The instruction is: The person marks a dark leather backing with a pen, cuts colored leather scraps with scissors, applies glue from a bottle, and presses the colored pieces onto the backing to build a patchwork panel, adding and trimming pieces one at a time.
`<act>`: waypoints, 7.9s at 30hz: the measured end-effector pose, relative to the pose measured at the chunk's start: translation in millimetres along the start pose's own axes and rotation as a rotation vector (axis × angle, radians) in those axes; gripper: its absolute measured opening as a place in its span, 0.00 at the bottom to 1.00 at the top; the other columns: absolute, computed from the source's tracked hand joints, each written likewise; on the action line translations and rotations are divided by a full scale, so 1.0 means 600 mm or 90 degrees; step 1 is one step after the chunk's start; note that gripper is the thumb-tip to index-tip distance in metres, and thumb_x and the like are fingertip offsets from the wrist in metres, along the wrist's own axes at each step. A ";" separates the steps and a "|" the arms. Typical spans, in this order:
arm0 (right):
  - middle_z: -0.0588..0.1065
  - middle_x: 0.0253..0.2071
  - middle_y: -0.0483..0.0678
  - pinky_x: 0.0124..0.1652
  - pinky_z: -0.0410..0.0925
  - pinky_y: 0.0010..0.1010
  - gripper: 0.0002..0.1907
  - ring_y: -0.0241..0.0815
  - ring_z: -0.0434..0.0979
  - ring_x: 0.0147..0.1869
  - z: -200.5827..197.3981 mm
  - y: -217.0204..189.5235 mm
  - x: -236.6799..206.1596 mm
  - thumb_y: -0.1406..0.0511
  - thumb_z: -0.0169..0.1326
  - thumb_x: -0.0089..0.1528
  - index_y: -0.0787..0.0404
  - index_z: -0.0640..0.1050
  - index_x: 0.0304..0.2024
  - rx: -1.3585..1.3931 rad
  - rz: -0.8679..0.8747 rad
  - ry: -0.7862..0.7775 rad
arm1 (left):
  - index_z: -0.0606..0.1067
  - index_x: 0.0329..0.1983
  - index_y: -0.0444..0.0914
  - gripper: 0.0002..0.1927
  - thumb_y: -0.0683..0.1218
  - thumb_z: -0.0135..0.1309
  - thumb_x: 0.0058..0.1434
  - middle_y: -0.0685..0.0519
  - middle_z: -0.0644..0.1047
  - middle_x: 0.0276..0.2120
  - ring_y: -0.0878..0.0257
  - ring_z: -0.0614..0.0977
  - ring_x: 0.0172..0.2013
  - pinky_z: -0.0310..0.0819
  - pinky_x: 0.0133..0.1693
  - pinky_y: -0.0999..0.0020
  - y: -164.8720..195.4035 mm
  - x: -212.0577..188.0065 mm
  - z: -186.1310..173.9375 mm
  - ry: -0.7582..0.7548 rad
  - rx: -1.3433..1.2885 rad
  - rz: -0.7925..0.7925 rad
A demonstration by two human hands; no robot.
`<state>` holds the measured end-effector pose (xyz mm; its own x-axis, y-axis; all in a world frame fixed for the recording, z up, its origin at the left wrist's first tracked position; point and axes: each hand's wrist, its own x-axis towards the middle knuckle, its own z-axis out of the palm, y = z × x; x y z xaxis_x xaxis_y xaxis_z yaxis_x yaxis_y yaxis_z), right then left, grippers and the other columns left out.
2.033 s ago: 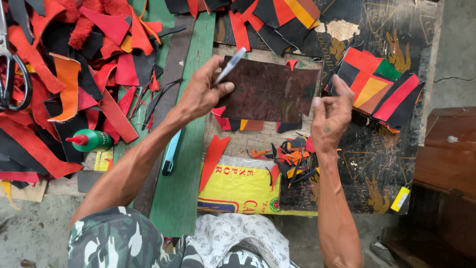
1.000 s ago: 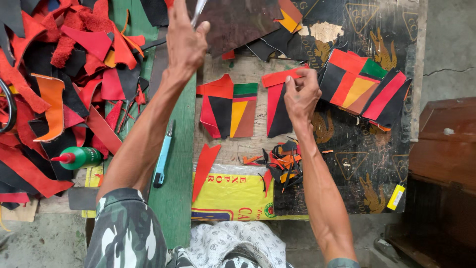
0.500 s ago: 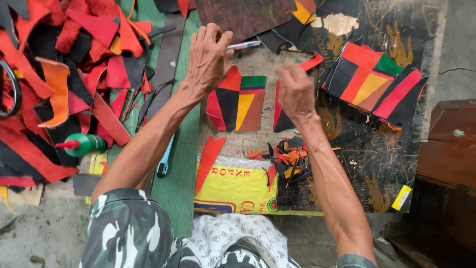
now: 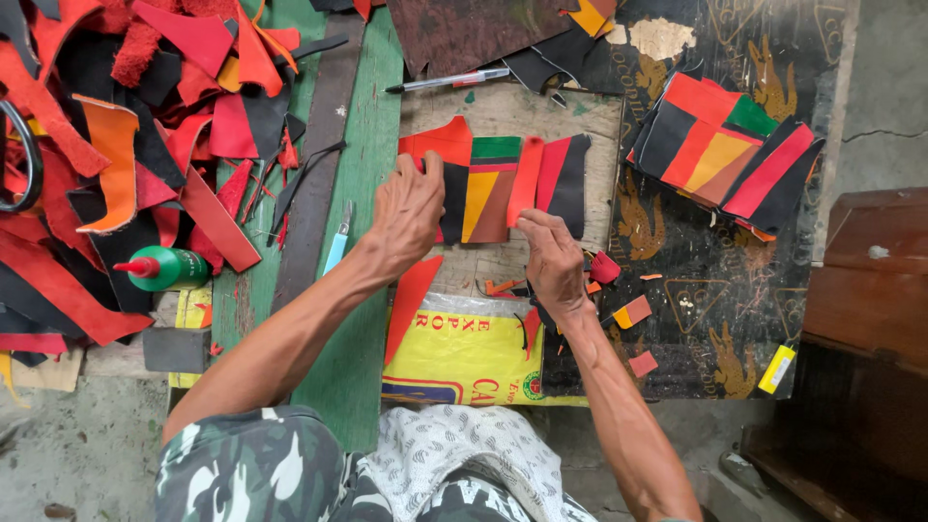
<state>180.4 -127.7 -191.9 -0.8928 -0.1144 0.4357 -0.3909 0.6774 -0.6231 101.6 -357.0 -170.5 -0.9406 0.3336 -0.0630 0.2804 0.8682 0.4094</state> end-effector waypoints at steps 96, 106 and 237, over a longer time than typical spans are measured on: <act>0.79 0.44 0.48 0.49 0.74 0.34 0.05 0.38 0.80 0.46 -0.001 -0.236 -0.195 0.69 0.54 0.69 0.63 0.75 0.47 0.899 0.485 0.249 | 0.82 0.52 0.33 0.16 0.40 0.66 0.60 0.52 0.84 0.41 0.71 0.81 0.40 0.77 0.44 0.75 0.072 -0.433 0.001 0.182 -0.759 -0.183; 0.77 0.39 0.47 0.39 0.73 0.30 0.14 0.36 0.79 0.39 -0.030 -0.293 -0.194 0.73 0.59 0.66 0.63 0.69 0.50 0.804 0.398 0.267 | 0.59 0.68 0.34 0.38 0.47 0.65 0.60 0.55 0.74 0.56 0.66 0.79 0.52 0.77 0.54 0.71 0.005 -0.472 -0.112 0.214 -0.874 -0.056; 0.68 0.23 0.43 0.28 0.64 0.29 0.11 0.38 0.68 0.25 0.088 -0.365 -0.346 0.66 0.58 0.64 0.59 0.71 0.28 0.878 0.642 0.182 | 0.68 0.65 0.32 0.37 0.53 0.65 0.57 0.48 0.77 0.57 0.63 0.80 0.56 0.71 0.61 0.65 -0.112 -0.449 -0.095 -0.194 -1.257 -0.031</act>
<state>439.5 -290.7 -180.4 -0.8814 0.1545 -0.4464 0.2262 -0.6916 -0.6859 325.5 -526.2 -128.8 -0.8224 0.5515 -0.1397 -0.4990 -0.5812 0.6428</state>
